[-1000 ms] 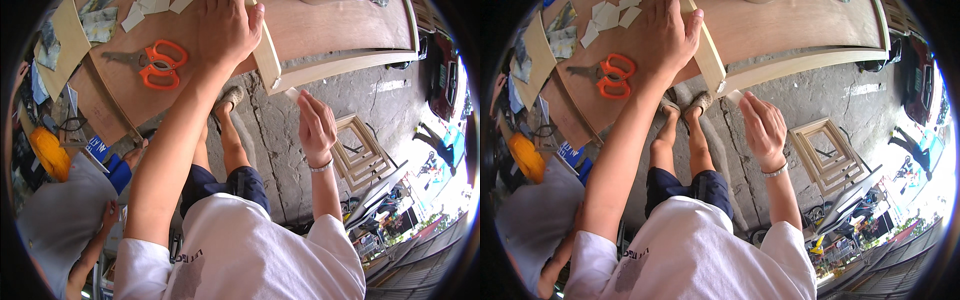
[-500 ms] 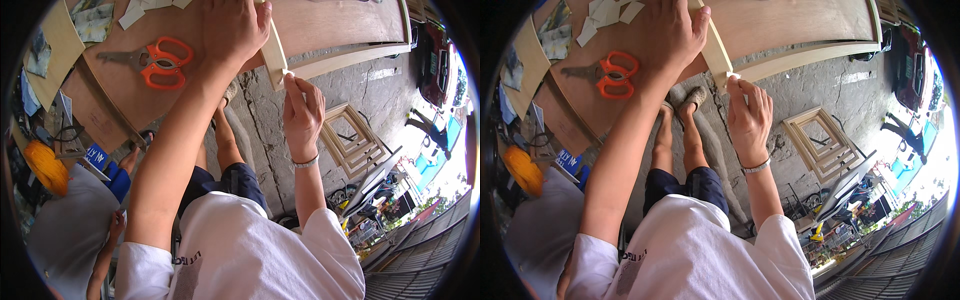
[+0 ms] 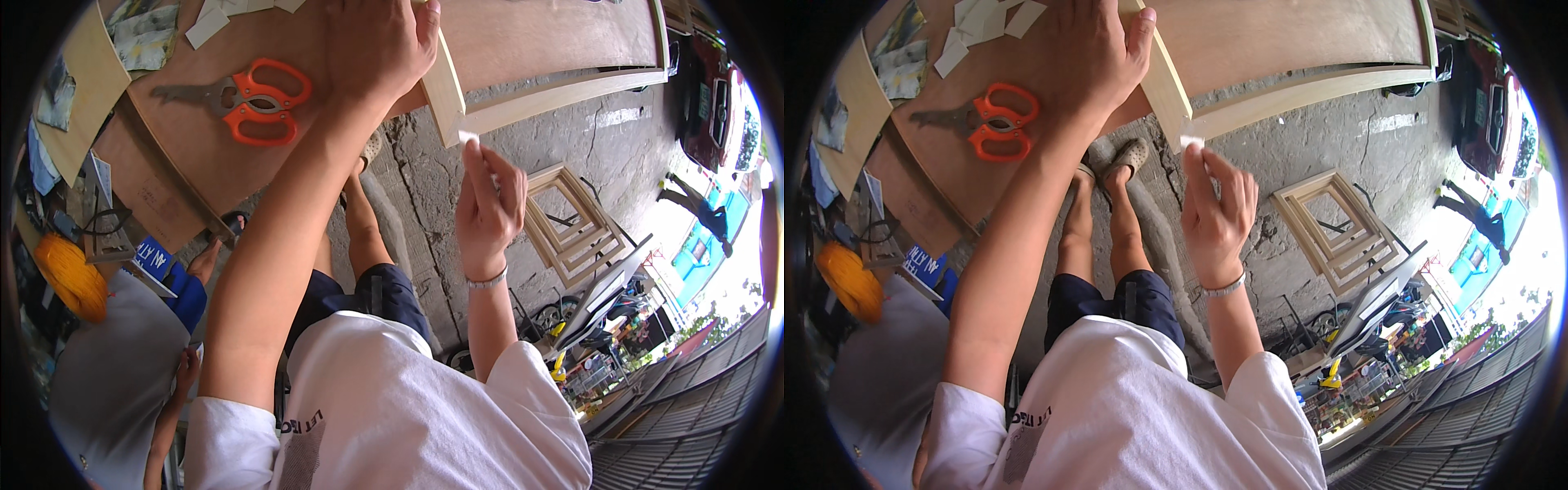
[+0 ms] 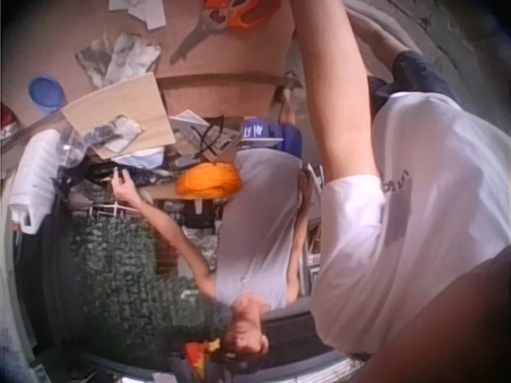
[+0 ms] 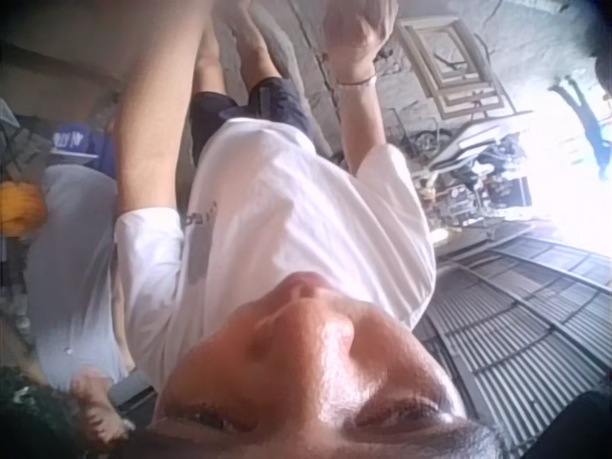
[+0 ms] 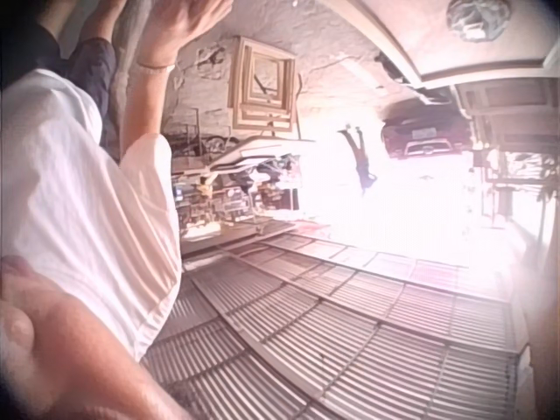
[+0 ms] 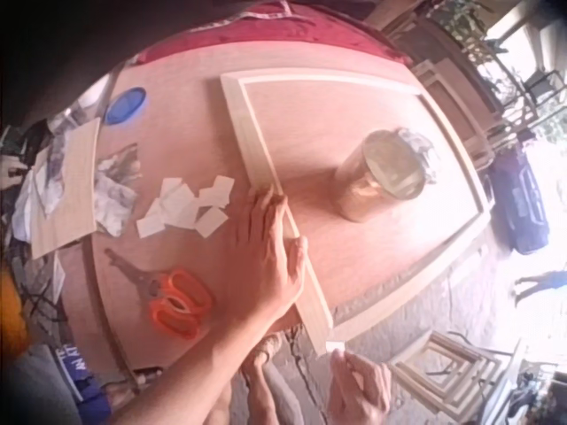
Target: The person cuts small white paper pieces with scissors and applies them to the corners of a wooden frame using glue. The person then presses the paper onto the frame to secure it.
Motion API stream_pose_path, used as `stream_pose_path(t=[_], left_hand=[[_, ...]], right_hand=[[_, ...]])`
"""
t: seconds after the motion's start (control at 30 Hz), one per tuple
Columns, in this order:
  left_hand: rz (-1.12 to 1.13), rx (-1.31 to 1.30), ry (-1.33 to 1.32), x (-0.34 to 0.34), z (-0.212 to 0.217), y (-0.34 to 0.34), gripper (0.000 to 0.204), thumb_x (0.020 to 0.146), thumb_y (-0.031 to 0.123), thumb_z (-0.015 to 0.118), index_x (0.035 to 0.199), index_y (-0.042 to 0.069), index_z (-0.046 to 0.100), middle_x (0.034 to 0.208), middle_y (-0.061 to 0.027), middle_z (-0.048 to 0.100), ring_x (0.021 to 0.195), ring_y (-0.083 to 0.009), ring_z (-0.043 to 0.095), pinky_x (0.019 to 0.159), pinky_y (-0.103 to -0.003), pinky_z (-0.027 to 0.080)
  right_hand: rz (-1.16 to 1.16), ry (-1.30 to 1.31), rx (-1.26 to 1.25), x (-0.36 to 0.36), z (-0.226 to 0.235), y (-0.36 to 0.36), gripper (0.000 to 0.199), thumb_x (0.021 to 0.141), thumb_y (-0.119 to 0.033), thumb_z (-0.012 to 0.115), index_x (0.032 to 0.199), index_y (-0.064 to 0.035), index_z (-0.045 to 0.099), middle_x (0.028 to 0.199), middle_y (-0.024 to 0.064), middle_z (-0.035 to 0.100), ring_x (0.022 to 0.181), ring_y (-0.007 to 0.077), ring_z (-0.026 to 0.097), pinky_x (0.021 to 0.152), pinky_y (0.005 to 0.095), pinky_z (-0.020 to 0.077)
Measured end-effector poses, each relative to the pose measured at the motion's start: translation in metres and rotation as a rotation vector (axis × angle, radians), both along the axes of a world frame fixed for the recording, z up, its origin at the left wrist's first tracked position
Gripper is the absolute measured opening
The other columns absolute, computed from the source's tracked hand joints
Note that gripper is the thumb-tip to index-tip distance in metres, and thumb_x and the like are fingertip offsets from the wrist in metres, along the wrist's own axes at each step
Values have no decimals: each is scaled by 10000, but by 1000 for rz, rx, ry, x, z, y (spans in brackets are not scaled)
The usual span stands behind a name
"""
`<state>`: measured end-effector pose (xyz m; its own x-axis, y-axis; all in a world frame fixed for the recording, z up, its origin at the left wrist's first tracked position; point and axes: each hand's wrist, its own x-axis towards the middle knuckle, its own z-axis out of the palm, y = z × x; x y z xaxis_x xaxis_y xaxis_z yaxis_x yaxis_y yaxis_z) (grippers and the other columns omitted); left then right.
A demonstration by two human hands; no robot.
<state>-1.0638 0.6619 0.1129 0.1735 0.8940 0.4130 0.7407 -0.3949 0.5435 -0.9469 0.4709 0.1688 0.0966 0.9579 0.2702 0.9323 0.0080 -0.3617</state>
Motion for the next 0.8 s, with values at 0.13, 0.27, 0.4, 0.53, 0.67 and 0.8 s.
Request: stream_pose_path(t=[0.13, 0.27, 0.4, 0.53, 0.67, 0.8], left_hand=[[-10, 6, 17, 0, 4, 0, 566, 940, 223, 641, 1414, -31, 467, 1436, -243, 500, 1398, -413, 431, 1146, -526, 364], [-5, 9, 36, 0, 4, 0, 556, 942, 216, 640, 1409, -34, 473, 1432, -244, 503, 1396, -414, 433, 1145, -525, 365], [16, 76, 10, 1, -3, 1, 549, 943, 221, 640, 1400, -38, 481, 1430, -247, 503, 1390, -415, 437, 1144, -523, 368], [-4, 15, 43, -2, 4, 0, 549, 944, 224, 642, 1398, -40, 481, 1434, -246, 500, 1384, -412, 446, 1142, -523, 373], [0, 19, 42, -1, 5, 0, 542, 951, 232, 635, 1396, -37, 483, 1440, -245, 497, 1388, -404, 446, 1141, -519, 377], [13, 22, 61, -1, 1, 0, 537, 960, 247, 621, 1401, -27, 484, 1453, -242, 492, 1396, -399, 443, 1143, -512, 377]], right_hand=[[19, -74, -11, 10, -17, 11, 432, 786, 12, 752, 1200, -115, 753, 1096, 25, 682, 851, 205, 608, 760, 360, 475], [22, -94, -37, 4, -15, -3, 422, 774, 14, 743, 1173, -123, 757, 1086, 14, 686, 840, 197, 608, 746, 351, 461], [-1, -57, -8, 9, -9, 8, 421, 778, 25, 725, 1171, -122, 749, 1084, 10, 685, 831, 190, 605, 754, 349, 455], [2, -110, -8, 10, -13, 25, 449, 771, 38, 708, 1189, -124, 738, 1082, 9, 678, 818, 187, 597, 756, 345, 447], [8, -93, -53, 2, -16, 15, 450, 769, 50, 697, 1186, -114, 737, 1075, 13, 671, 815, 185, 596, 751, 344, 441], [29, -57, -81, -7, -11, -9, 419, 772, 47, 700, 1162, -98, 746, 1070, 27, 678, 826, 196, 608, 745, 347, 441]])
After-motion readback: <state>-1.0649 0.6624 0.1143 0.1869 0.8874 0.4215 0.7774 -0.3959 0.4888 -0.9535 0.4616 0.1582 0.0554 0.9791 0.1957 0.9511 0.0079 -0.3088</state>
